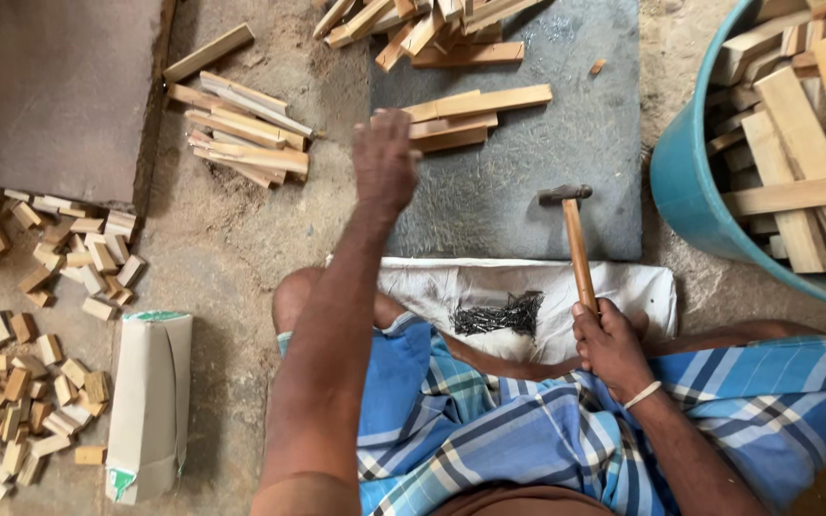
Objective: The person sits on the floor and repeatedly hammers nails into small wooden blocks. They pick up a block, place a nail, hammer it in, and then set the block aside. Another person is visible in the background working with similar materials.
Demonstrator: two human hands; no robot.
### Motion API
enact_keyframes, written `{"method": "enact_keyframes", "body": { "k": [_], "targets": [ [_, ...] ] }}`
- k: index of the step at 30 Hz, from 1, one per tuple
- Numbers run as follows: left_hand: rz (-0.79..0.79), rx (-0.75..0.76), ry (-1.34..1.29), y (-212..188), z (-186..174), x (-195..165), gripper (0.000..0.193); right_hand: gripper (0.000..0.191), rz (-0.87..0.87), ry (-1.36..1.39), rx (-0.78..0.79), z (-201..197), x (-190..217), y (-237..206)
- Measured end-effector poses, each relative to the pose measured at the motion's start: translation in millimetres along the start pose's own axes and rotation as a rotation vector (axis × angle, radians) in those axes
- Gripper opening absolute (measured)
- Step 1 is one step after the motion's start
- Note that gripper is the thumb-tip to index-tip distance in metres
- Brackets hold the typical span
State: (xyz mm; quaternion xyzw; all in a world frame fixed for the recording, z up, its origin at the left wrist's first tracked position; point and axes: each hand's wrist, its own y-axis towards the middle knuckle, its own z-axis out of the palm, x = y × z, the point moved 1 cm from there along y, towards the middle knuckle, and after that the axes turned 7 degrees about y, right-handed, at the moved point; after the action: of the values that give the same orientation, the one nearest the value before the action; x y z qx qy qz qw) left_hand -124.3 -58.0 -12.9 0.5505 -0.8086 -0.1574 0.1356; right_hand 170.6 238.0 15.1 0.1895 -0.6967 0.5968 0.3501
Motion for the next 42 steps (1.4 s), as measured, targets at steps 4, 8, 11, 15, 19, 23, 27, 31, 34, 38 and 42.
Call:
{"method": "enact_keyframes", "body": {
  "k": [4, 8, 11, 15, 19, 23, 27, 31, 34, 38, 42],
  "targets": [
    [0.066, 0.375, -0.159, 1.1, -2.6, -29.7, 0.051, 0.023, -0.005, 0.017, -0.003, 4.3, 7.5, 0.0],
    [0.040, 0.266, -0.330, -25.5, -2.4, -41.2, 0.044, 0.026, -0.004, 0.026, 0.011, 3.2, 8.4, 0.3],
    [0.065, 0.182, -0.405, -53.3, -5.6, -49.5, 0.019, 0.026, 0.036, 0.059, 0.077, 2.4, 9.4, 5.1],
    [0.045, 0.143, -0.474, -75.9, -21.0, -54.2, 0.016, 0.022, 0.093, 0.099, 0.083, 0.6, 10.1, 12.4],
    [0.083, 0.125, -0.489, -89.1, -38.6, -52.3, 0.020, 0.024, 0.029, 0.096, 0.113, 1.8, 6.3, 16.8],
    [0.118, 0.075, -0.332, -99.1, -38.7, -56.4, 0.020, 0.026, 0.002, 0.068, 0.095, 2.0, 6.2, 13.2],
    [0.066, 0.029, -0.323, -121.0, -30.8, -104.2, 0.017, 0.028, 0.018, -0.092, 0.073, -1.5, 14.0, -3.7],
    [0.433, 0.499, -0.468, -165.5, -36.0, -172.4, 0.021, 0.029, 0.011, -0.205, 0.148, 8.9, 15.6, -15.2],
    [0.381, 0.597, -0.596, -177.6, -36.9, -174.8, 0.025, 0.027, -0.018, -0.177, 0.232, 16.6, 10.7, -7.5],
    [0.304, 0.602, -0.572, -166.7, -47.4, -170.4, 0.025, 0.024, -0.006, -0.084, 0.266, 16.8, 10.5, -1.6],
    [0.280, 0.539, -0.561, -166.9, -56.8, -167.5, 0.037, 0.025, -0.008, -0.050, 0.230, 9.8, 6.9, 4.2]
  ]
}}
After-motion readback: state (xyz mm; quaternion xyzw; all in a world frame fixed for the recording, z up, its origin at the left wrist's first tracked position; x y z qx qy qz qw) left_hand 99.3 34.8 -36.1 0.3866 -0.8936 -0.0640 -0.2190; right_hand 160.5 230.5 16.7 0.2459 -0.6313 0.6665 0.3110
